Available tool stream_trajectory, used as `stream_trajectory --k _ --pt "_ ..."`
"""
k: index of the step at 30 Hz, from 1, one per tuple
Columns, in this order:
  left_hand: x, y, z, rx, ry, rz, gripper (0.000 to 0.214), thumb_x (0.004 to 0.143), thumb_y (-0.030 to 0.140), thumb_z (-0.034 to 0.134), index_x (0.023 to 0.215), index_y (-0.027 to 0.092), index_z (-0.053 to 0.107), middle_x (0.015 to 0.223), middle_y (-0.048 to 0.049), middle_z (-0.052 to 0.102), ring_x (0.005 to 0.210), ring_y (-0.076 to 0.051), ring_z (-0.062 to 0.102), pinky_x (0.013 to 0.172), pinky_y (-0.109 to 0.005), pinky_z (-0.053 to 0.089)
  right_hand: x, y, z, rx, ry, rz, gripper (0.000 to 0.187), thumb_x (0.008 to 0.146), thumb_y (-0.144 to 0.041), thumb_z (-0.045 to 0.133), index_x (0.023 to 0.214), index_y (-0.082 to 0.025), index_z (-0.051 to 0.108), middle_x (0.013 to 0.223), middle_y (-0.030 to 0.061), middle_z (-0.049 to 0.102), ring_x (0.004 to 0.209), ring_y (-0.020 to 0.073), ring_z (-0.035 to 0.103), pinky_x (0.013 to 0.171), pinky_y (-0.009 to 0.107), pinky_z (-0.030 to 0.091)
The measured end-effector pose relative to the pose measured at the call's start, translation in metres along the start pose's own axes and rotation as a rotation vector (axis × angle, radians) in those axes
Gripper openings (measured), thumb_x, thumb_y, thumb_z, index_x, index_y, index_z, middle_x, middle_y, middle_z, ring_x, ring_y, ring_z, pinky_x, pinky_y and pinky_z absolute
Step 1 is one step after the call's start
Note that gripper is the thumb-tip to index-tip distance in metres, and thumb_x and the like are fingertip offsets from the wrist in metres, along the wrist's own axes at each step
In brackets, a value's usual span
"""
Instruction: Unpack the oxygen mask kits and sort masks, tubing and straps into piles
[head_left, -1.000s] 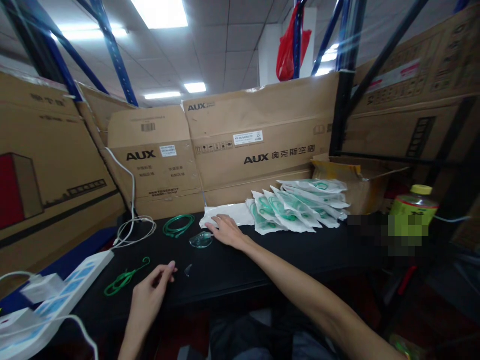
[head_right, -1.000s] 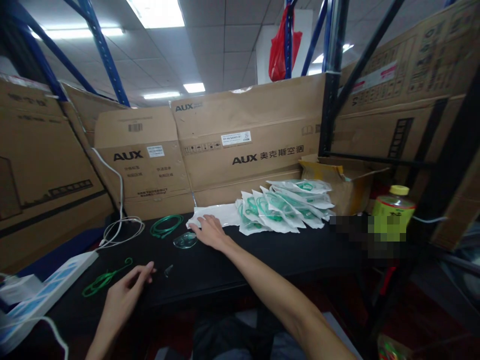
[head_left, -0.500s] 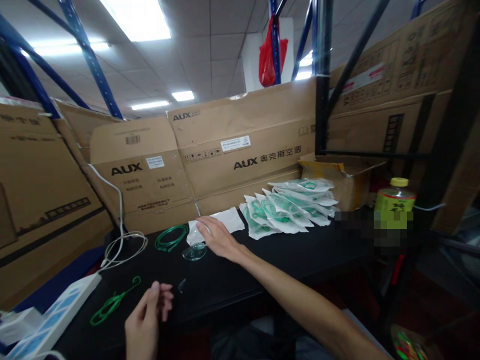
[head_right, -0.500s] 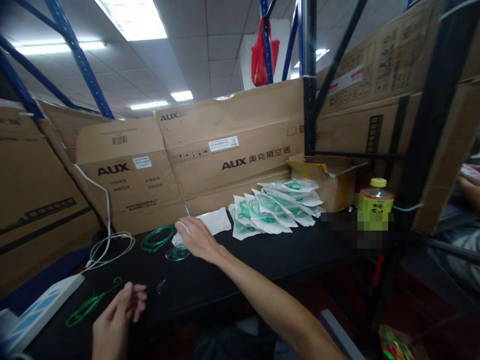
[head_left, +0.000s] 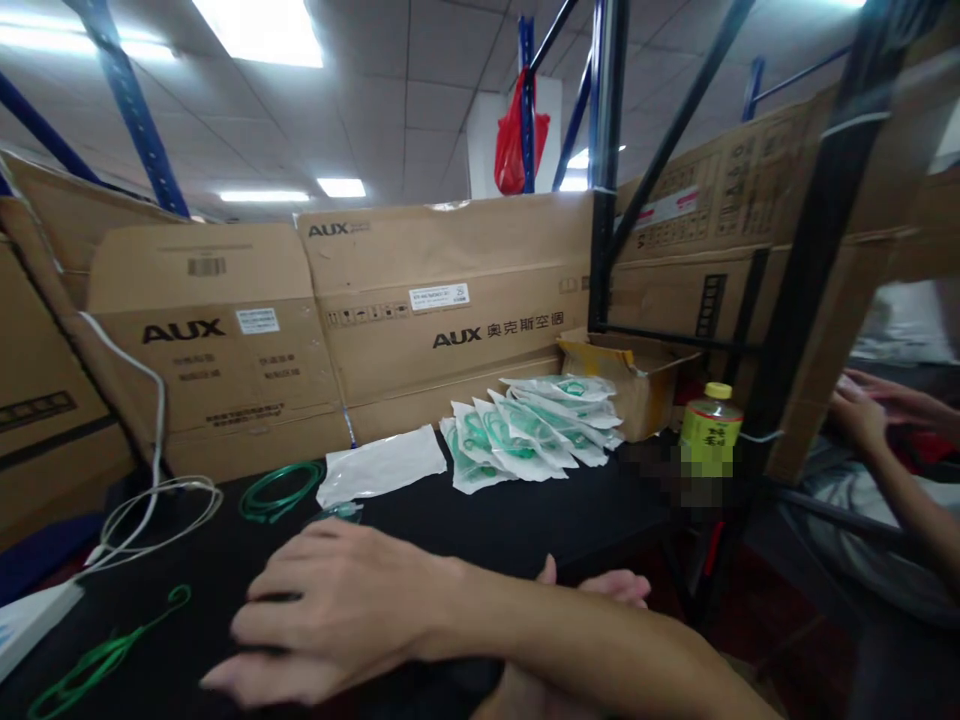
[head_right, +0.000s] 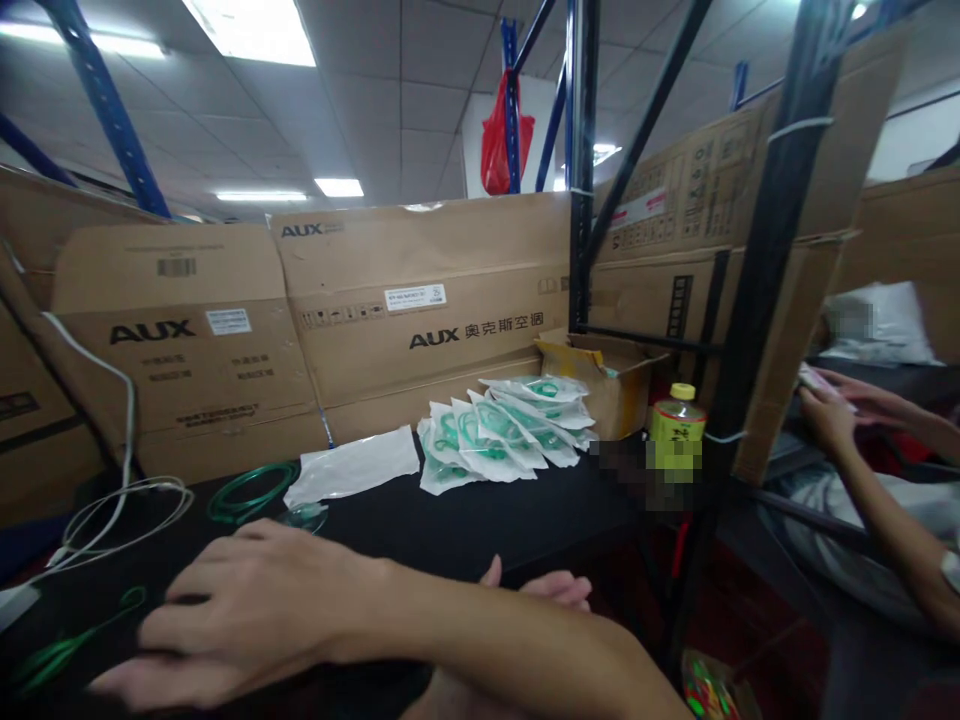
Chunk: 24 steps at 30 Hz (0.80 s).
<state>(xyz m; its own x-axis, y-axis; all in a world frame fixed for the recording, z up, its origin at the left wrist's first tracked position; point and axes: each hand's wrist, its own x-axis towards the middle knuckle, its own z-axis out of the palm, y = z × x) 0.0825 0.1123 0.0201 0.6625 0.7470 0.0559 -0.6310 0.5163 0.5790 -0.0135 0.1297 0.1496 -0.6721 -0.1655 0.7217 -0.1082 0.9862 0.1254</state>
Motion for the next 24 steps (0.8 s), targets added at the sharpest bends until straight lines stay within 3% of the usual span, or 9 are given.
stream_trajectory --k 2,5,7,10,12,15,17,21,24 --pt "-0.006 0.019 0.004 -0.071 -0.031 0.075 0.065 0.089 0.062 0.055 0.129 0.013 0.069 0.149 -0.0131 0.056 0.148 -0.03 0.038 0.123 -0.041 0.023 -0.035 0.022 -0.022 -0.047 0.01 0.071 0.038 0.102 -0.04 0.049 0.077 -0.022 0.071 0.08 0.0037 0.075 0.079 0.0168 0.069 0.077 0.028 0.053" --pt "-0.023 0.054 0.008 -0.159 0.026 0.155 0.055 0.099 0.051 0.041 0.132 0.015 0.066 0.152 -0.0102 0.054 0.148 -0.026 0.038 0.121 -0.044 0.028 -0.092 0.062 -0.074 -0.088 0.181 0.606 0.025 0.094 -0.04 0.059 0.083 -0.025 0.076 0.088 0.0013 0.078 0.085 0.0176 0.071 0.082 0.027 0.053" --pt "-0.033 0.072 0.01 -0.195 0.084 0.168 0.056 0.102 0.049 0.033 0.133 0.015 0.065 0.151 -0.0114 0.054 0.144 -0.027 0.044 0.117 -0.045 0.034 -0.124 0.089 -0.113 -0.197 0.34 0.835 0.034 0.096 -0.04 0.051 0.084 -0.02 0.076 0.091 0.0083 0.079 0.087 0.0233 0.071 0.084 0.034 0.052" --pt "-0.04 0.082 0.011 -0.204 0.182 0.19 0.056 0.104 0.049 0.031 0.127 0.013 0.068 0.14 -0.0142 0.064 0.124 -0.027 0.062 0.103 -0.043 0.045 -0.161 0.122 -0.164 -0.343 0.53 1.112 0.044 0.095 -0.045 0.048 0.078 -0.014 0.075 0.09 0.019 0.077 0.093 0.0342 0.07 0.089 0.045 0.047" --pt "-0.038 0.078 0.012 -0.201 0.254 0.183 0.054 0.104 0.049 0.036 0.114 0.01 0.072 0.117 -0.0142 0.074 0.101 -0.025 0.071 0.09 -0.039 0.05 -0.179 0.134 -0.185 -0.359 0.581 1.25 0.044 0.09 -0.049 0.056 0.068 -0.015 0.073 0.079 0.0206 0.075 0.095 0.04 0.069 0.088 0.047 0.045" --pt "-0.032 0.064 0.011 -0.204 0.33 0.126 0.053 0.103 0.049 0.041 0.098 0.008 0.073 0.087 -0.0096 0.075 0.073 -0.019 0.07 0.074 -0.032 0.05 -0.197 0.149 -0.195 -0.293 0.659 1.408 0.043 0.081 -0.051 0.069 0.054 -0.018 0.067 0.061 0.019 0.068 0.094 0.043 0.069 0.085 0.045 0.045" --pt "-0.029 0.053 0.01 -0.184 0.352 0.081 0.055 0.103 0.05 0.039 0.093 0.007 0.072 0.079 -0.0079 0.072 0.065 -0.016 0.067 0.067 -0.03 0.048 -0.203 0.161 -0.194 -0.202 0.739 1.479 0.042 0.08 -0.049 0.071 0.053 -0.017 0.065 0.056 0.0156 0.065 0.089 0.0387 0.07 0.08 0.042 0.049" --pt "-0.026 0.038 0.007 -0.099 0.353 0.031 0.06 0.103 0.051 0.035 0.089 0.007 0.072 0.074 -0.0075 0.068 0.059 -0.015 0.065 0.062 -0.027 0.045 -0.205 0.191 -0.189 0.063 0.941 1.531 0.032 0.095 -0.038 0.063 0.074 -0.014 0.065 0.069 0.0032 0.067 0.069 0.0177 0.067 0.068 0.031 0.055" --pt "-0.025 0.036 0.007 -0.062 0.341 0.042 0.061 0.103 0.051 0.034 0.088 0.007 0.073 0.075 -0.0086 0.068 0.059 -0.015 0.065 0.061 -0.026 0.046 -0.2 0.206 -0.188 0.244 1.072 1.5 0.019 0.098 -0.031 0.063 0.09 -0.013 0.064 0.08 -0.0011 0.066 0.064 0.0106 0.062 0.061 0.026 0.055"
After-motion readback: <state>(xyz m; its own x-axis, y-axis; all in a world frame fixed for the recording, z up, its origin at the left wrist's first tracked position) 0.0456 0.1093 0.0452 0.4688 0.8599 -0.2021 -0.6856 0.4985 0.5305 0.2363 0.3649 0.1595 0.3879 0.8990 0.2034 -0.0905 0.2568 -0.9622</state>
